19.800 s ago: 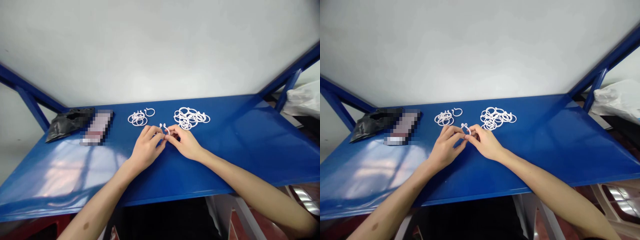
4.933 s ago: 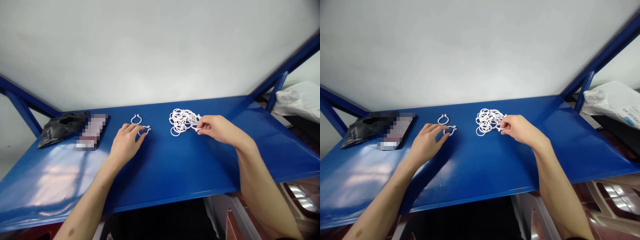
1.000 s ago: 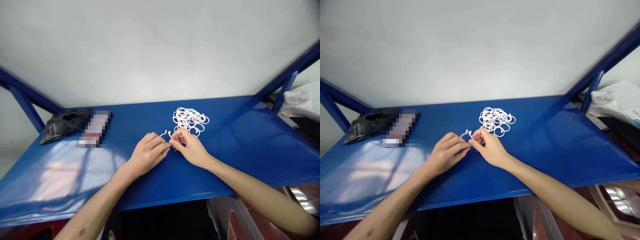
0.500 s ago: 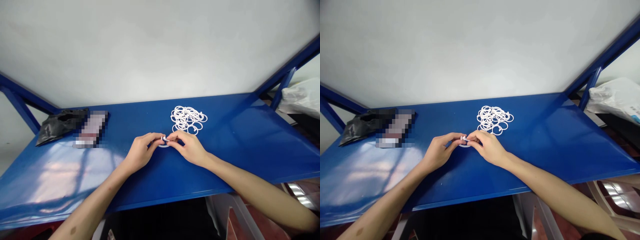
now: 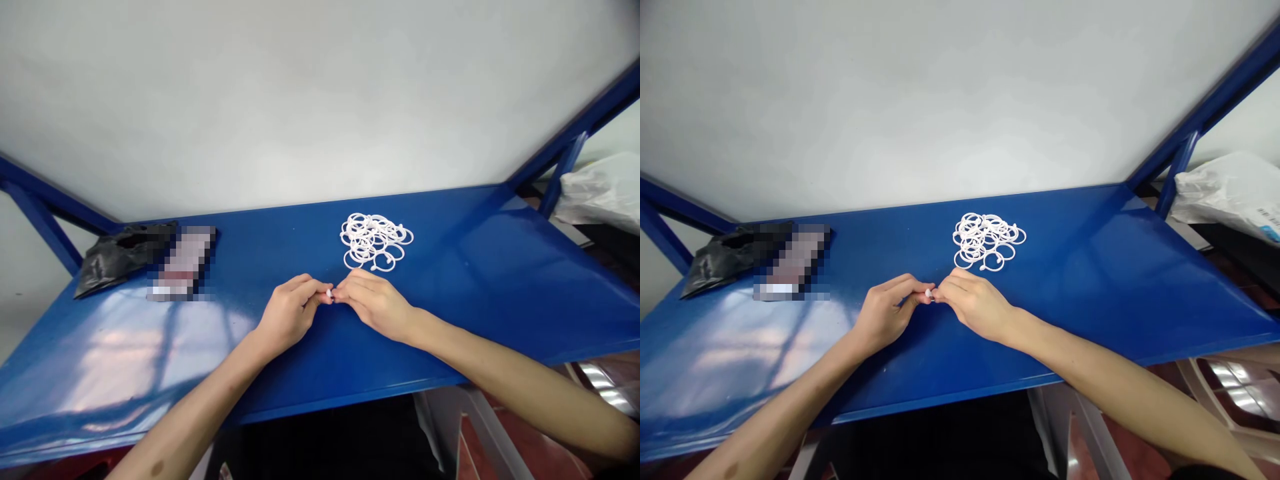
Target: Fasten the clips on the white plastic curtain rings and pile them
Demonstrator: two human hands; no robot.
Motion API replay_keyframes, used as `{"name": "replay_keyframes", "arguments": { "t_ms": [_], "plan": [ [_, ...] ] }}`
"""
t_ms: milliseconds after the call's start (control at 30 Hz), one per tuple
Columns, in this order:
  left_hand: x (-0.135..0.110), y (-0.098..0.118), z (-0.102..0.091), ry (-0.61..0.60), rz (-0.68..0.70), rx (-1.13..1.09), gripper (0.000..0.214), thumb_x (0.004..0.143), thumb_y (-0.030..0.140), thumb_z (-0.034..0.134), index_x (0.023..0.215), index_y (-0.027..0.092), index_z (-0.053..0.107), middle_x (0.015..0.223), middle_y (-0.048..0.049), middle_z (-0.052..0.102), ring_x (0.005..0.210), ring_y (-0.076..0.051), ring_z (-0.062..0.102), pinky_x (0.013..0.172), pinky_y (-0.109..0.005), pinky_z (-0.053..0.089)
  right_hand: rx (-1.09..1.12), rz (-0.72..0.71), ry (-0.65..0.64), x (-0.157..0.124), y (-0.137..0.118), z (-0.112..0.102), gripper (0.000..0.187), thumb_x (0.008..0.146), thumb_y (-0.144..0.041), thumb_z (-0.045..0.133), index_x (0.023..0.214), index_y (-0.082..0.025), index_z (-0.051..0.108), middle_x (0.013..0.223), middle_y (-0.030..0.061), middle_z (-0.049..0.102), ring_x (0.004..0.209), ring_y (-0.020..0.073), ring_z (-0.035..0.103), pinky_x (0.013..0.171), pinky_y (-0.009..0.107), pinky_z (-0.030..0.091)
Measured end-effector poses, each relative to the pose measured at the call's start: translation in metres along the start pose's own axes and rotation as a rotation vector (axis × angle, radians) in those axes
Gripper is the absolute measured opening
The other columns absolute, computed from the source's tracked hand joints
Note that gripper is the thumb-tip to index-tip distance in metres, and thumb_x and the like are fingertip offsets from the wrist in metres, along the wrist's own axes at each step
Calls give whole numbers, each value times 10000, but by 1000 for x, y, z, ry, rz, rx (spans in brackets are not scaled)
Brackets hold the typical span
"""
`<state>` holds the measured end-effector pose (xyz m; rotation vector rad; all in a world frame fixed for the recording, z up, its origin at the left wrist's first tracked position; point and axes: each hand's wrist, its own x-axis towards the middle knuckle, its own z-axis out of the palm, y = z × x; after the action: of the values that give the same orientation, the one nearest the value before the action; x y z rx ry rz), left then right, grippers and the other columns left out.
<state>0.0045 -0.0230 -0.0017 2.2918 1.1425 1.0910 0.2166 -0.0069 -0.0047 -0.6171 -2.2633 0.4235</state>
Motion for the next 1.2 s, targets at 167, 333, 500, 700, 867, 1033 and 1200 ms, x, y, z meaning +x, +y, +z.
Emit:
{"name": "replay_keyframes", "arguments": {
  "t_ms": [167, 333, 500, 700, 867, 1033, 1200],
  "plan": [
    [7, 0, -3, -31, 15, 106, 160, 979, 235, 594, 1098, 206, 696, 957, -30, 752, 834, -155, 689, 772, -276, 569, -72, 129, -57, 11, 2, -18, 158, 1019, -214, 532, 1057, -197, 685, 961, 51, 748, 865, 170, 671, 776, 315, 564],
    [12, -16, -15, -30, -74, 307, 369, 989, 358, 581, 1324, 202, 589, 1150, -73, 731, 1030, -237, 652, 912, -415, 553, -229, 311, -162, 18, 11, -74, 149, 980, -221, 580, 1029, -229, 720, 1020, 34, 767, 953, 198, 702, 869, 345, 540],
    [12, -28, -21, -94, -126, 388, 243, 999, 324, 538, 1147, 183, 670, 1081, -79, 740, 998, -247, 656, 908, -427, 542, -390, 470, -208, 5, 33, -115, 108, 908, -285, 645, 843, -229, 710, 874, 36, 740, 824, 214, 676, 746, 353, 517],
    [12, -27, -18, -167, -102, 418, 218, 1000, 318, 527, 1087, 199, 688, 1065, -73, 748, 972, -248, 665, 909, -441, 517, -332, 578, -276, 0, 44, -114, 101, 878, -249, 648, 802, -225, 710, 856, 22, 727, 766, 185, 663, 680, 317, 487],
    [12, -27, -20, -175, -93, 417, 211, 1005, 310, 526, 1074, 191, 685, 1055, -65, 749, 960, -244, 655, 901, -432, 506, -341, 614, -269, -3, 51, -109, 84, 832, -205, 686, 913, -213, 709, 917, 34, 722, 792, 189, 671, 692, 316, 502],
    [13, -28, -19, -161, -80, 405, 219, 1014, 303, 497, 991, 199, 688, 999, -61, 743, 950, -236, 607, 869, -395, 506, -352, 601, -229, -4, 49, -113, 142, 865, -254, 653, 993, -204, 690, 942, 50, 724, 788, 193, 684, 688, 324, 525],
    [16, -29, -20, -128, -131, 414, 265, 1024, 294, 451, 905, 190, 665, 962, -78, 731, 971, -246, 574, 883, -402, 493, -378, 495, -133, 7, 33, -98, 153, 948, -289, 584, 1021, -194, 679, 989, 78, 734, 841, 223, 696, 758, 374, 554]
  ]
}}
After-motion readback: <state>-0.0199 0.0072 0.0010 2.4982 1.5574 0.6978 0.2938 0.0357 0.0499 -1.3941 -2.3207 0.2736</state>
